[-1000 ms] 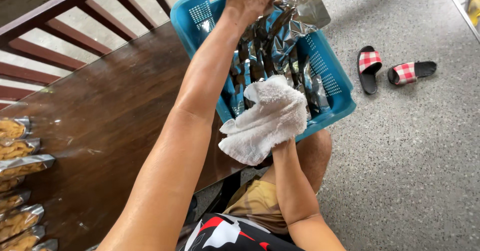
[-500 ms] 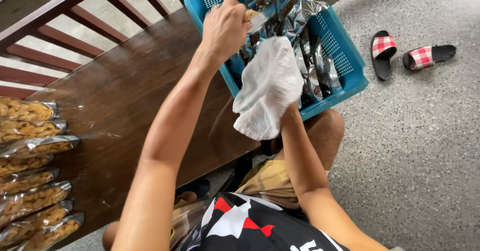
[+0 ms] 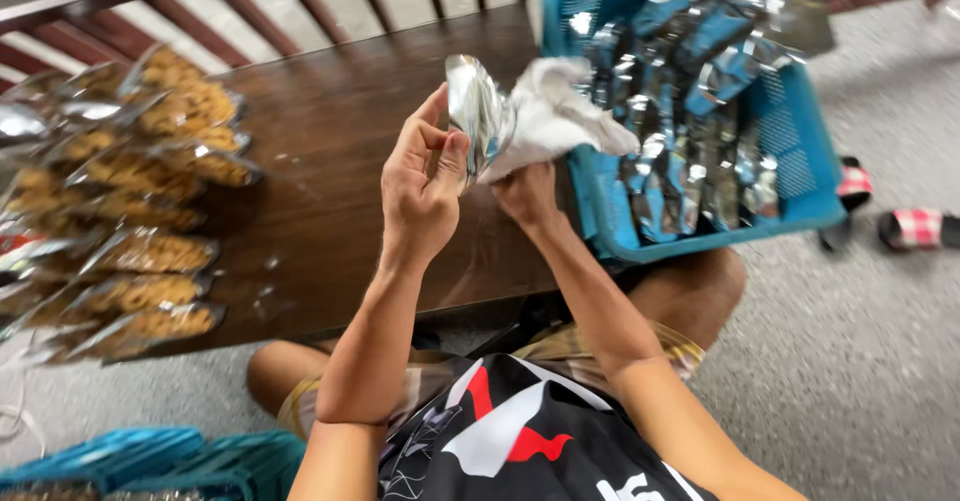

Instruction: The person sits on the floor and repeatedly wipes the exterior of sealed snack packages with a white cloth. They pick each package from a blue crate, wipe it, and place it on the table, continuing the cycle.

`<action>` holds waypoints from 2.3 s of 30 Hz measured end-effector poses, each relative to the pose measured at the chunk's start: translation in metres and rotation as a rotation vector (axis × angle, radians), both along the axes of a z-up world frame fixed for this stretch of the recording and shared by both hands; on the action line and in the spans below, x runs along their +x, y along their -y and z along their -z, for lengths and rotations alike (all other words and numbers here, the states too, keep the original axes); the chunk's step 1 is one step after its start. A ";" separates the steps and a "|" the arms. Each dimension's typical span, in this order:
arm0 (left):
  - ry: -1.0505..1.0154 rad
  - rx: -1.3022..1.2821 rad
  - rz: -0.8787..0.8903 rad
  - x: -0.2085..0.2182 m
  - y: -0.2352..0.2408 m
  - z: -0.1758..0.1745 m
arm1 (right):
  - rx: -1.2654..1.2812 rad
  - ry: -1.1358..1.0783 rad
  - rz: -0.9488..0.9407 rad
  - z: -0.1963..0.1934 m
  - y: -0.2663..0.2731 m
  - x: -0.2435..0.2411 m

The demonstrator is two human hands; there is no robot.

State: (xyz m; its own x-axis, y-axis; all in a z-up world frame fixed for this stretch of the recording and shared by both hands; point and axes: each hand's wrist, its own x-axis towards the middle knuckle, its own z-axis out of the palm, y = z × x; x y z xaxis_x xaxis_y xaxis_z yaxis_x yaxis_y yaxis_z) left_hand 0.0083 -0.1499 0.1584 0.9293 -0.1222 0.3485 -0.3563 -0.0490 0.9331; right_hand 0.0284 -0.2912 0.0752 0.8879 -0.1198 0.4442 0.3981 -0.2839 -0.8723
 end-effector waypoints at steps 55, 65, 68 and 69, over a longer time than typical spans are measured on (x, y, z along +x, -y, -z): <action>-0.500 0.509 -0.057 -0.044 -0.137 0.085 | -0.164 -0.156 -0.414 0.064 -0.058 -0.009; -0.743 0.431 0.015 -0.025 -0.115 0.094 | 0.035 -0.166 -0.396 0.111 -0.038 -0.012; -0.596 0.361 0.027 -0.016 -0.126 0.122 | 0.273 -0.539 -0.345 0.150 -0.028 -0.021; -0.524 0.342 0.024 -0.011 -0.126 0.135 | 0.266 -0.536 -0.332 0.164 -0.027 -0.026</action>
State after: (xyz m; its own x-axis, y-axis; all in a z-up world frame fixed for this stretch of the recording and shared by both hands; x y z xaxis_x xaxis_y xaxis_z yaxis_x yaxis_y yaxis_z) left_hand -0.0029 -0.0235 0.0234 0.9617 -0.1690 -0.2158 0.1401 -0.3736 0.9169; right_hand 0.0024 -0.2643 -0.0885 0.9855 0.1529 -0.0741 -0.0796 0.0303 -0.9964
